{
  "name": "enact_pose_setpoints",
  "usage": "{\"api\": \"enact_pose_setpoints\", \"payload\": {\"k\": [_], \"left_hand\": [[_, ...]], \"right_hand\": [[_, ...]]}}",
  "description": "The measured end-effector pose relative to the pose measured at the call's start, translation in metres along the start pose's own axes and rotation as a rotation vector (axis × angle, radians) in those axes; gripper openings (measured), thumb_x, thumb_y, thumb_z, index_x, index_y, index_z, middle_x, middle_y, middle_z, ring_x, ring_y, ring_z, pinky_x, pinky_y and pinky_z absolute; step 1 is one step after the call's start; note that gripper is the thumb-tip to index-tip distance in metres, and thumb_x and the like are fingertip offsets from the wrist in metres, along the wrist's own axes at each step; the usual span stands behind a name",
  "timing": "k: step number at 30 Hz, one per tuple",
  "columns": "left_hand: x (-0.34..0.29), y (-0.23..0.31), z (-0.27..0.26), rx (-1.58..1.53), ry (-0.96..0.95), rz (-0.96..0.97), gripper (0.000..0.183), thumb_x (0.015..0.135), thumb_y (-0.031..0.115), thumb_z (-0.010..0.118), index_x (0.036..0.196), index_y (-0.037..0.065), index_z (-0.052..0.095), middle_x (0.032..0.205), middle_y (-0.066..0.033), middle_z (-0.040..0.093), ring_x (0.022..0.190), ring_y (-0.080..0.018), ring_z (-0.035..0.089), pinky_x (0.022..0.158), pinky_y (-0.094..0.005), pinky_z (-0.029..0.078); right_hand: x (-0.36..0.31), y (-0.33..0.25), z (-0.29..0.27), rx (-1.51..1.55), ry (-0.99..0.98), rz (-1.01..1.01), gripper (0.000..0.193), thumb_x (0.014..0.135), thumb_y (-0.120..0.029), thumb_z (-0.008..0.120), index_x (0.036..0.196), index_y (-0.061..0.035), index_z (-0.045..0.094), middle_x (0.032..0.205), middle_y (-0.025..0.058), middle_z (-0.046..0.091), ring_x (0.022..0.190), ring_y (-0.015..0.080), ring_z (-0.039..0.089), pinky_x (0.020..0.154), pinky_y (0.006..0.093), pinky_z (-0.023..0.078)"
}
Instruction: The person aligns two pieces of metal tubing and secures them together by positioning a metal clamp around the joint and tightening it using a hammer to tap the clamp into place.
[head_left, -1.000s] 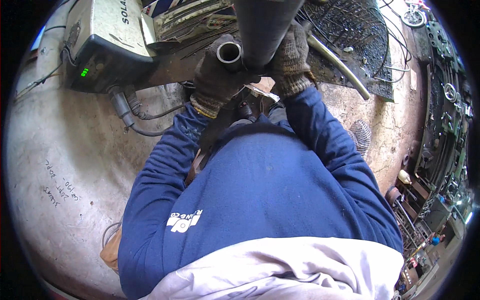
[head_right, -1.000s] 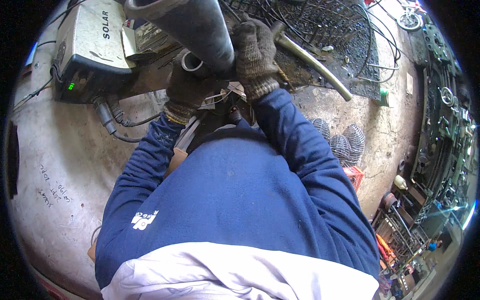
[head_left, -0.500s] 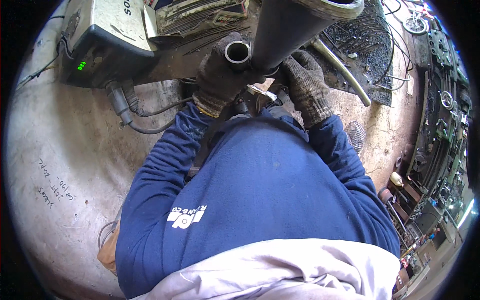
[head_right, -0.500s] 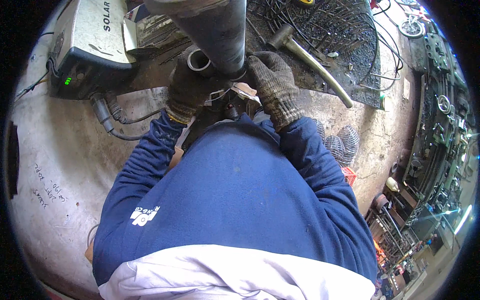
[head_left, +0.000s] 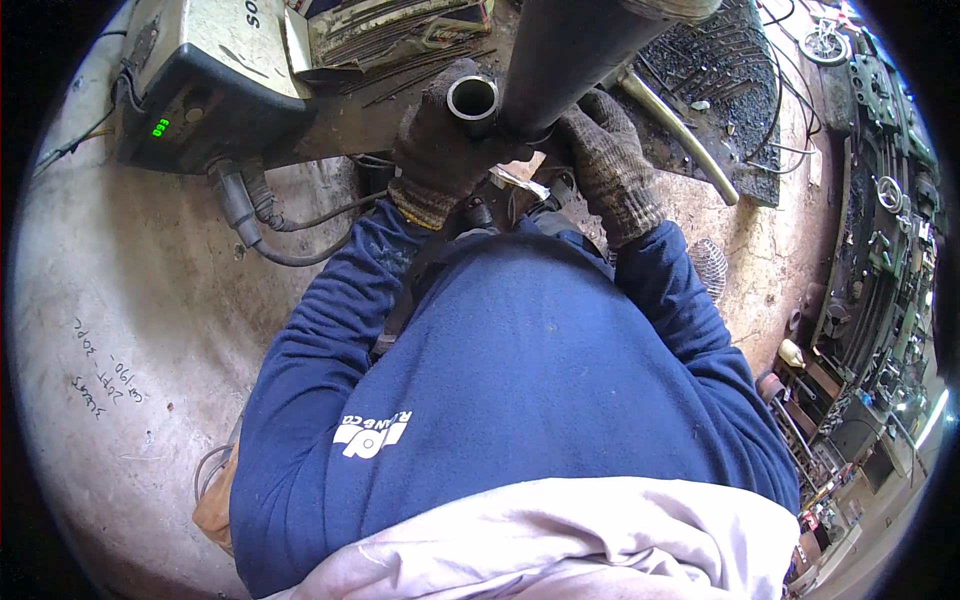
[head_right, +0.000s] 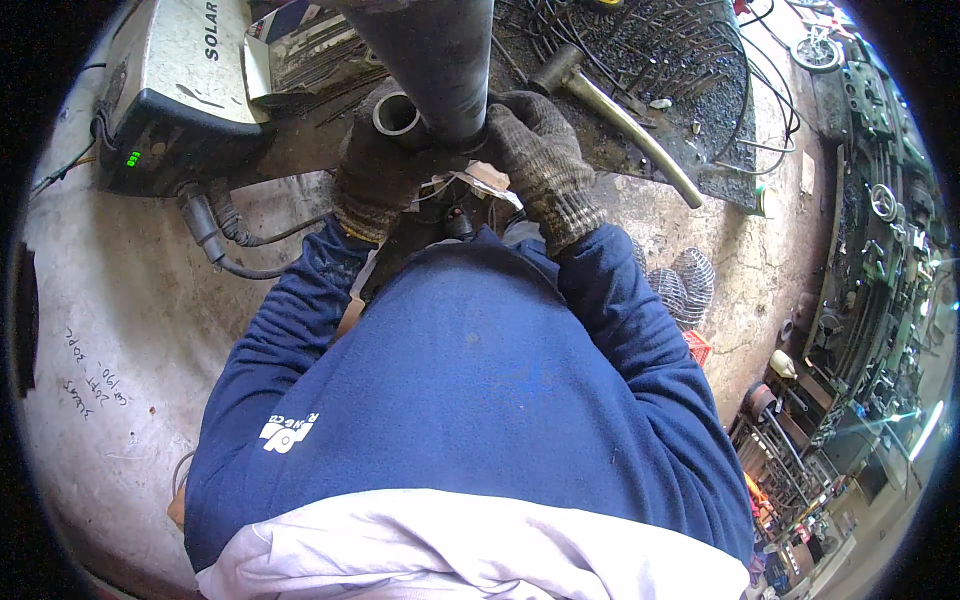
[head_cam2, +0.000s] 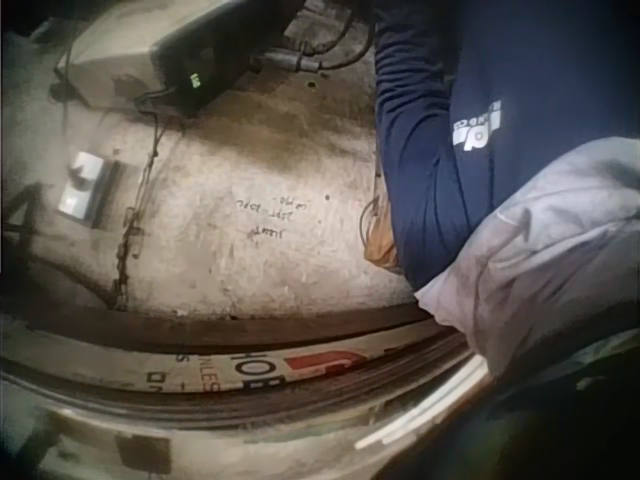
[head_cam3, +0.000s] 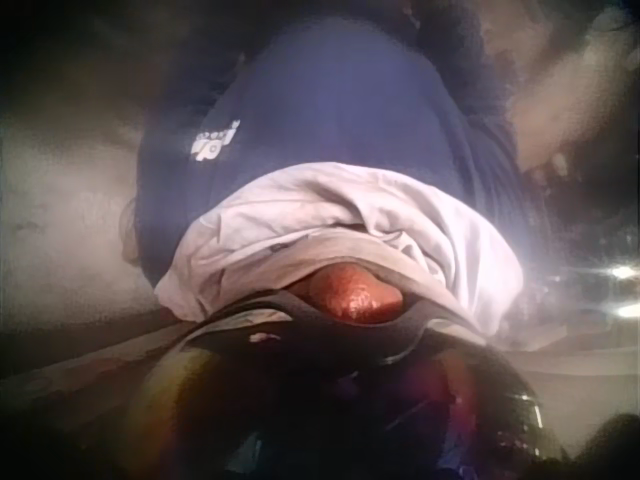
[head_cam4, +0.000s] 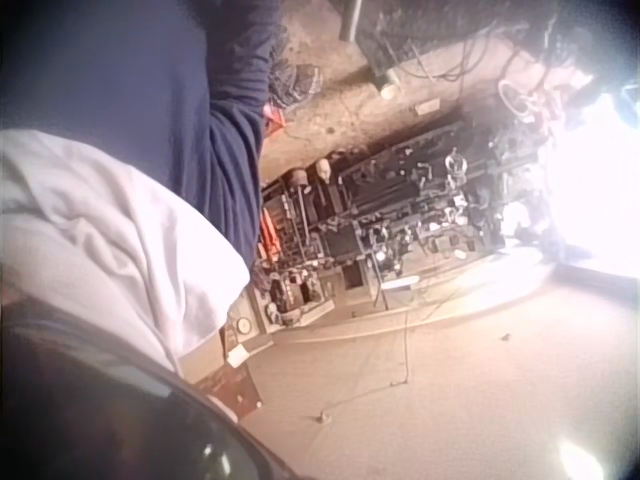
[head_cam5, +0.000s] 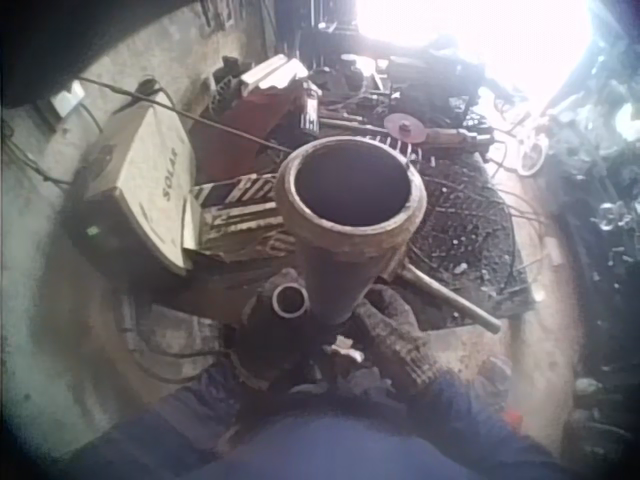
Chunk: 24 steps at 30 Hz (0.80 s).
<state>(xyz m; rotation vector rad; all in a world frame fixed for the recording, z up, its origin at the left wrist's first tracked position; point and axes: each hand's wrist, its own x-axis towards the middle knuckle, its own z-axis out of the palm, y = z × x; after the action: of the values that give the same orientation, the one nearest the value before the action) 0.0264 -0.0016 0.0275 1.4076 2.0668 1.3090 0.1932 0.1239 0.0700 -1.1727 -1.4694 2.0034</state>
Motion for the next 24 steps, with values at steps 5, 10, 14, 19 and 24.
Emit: {"api": "enact_pose_setpoints", "payload": {"k": [5,10,14,19,24], "left_hand": [[0.001,0.001,-0.001,-0.012,-0.013,0.010,0.094,0.054,0.059,0.095,0.122,0.006,0.059,0.105,-0.0118,0.071,0.094,-0.0305,0.072,0.080,-0.0434,0.059],[-0.002,-0.006,0.000,-0.007,0.022,0.018,0.096,0.052,0.059,0.096,0.123,0.006,0.058,0.105,-0.0123,0.071,0.093,-0.0318,0.072,0.079,-0.0441,0.059],[-0.003,-0.009,0.002,-0.009,0.031,0.025,0.098,0.051,0.059,0.096,0.124,0.007,0.057,0.105,-0.0127,0.072,0.093,-0.0328,0.072,0.079,-0.0447,0.059],[-0.003,-0.015,0.004,-0.026,0.034,0.035,0.100,0.050,0.060,0.096,0.125,0.007,0.057,0.105,-0.0131,0.072,0.092,-0.0341,0.072,0.079,-0.0454,0.059],[-0.004,-0.011,0.002,0.025,0.042,0.005,0.100,0.049,0.058,0.097,0.125,0.008,0.056,0.104,-0.0125,0.072,0.092,-0.0342,0.072,0.079,-0.0459,0.059]], "right_hand": [[0.011,0.024,-0.011,-0.095,-0.050,-0.103,0.036,0.099,-0.022,0.067,0.123,0.0041,0.062,0.105,0.0110,0.070,0.088,0.0156,0.069,0.075,0.0275,0.057],[0.004,0.025,-0.010,-0.082,-0.044,-0.068,0.033,0.100,-0.021,0.064,0.124,0.0017,0.064,0.111,0.0131,0.070,0.096,0.0179,0.069,0.082,0.0316,0.057],[0.005,0.032,-0.011,-0.060,-0.055,-0.149,0.032,0.101,-0.021,0.063,0.123,0.0030,0.063,0.106,0.0121,0.070,0.090,0.0170,0.069,0.077,0.0294,0.058],[0.004,0.030,-0.010,-0.045,-0.067,-0.156,0.032,0.102,-0.020,0.062,0.124,0.0034,0.061,0.106,0.0123,0.070,0.090,0.0172,0.070,0.078,0.0291,0.060],[0.003,0.029,-0.008,0.100,-0.112,-0.111,0.032,0.102,-0.019,0.062,0.125,0.0027,0.061,0.107,0.0122,0.070,0.089,0.0175,0.070,0.079,0.0293,0.060]]}}
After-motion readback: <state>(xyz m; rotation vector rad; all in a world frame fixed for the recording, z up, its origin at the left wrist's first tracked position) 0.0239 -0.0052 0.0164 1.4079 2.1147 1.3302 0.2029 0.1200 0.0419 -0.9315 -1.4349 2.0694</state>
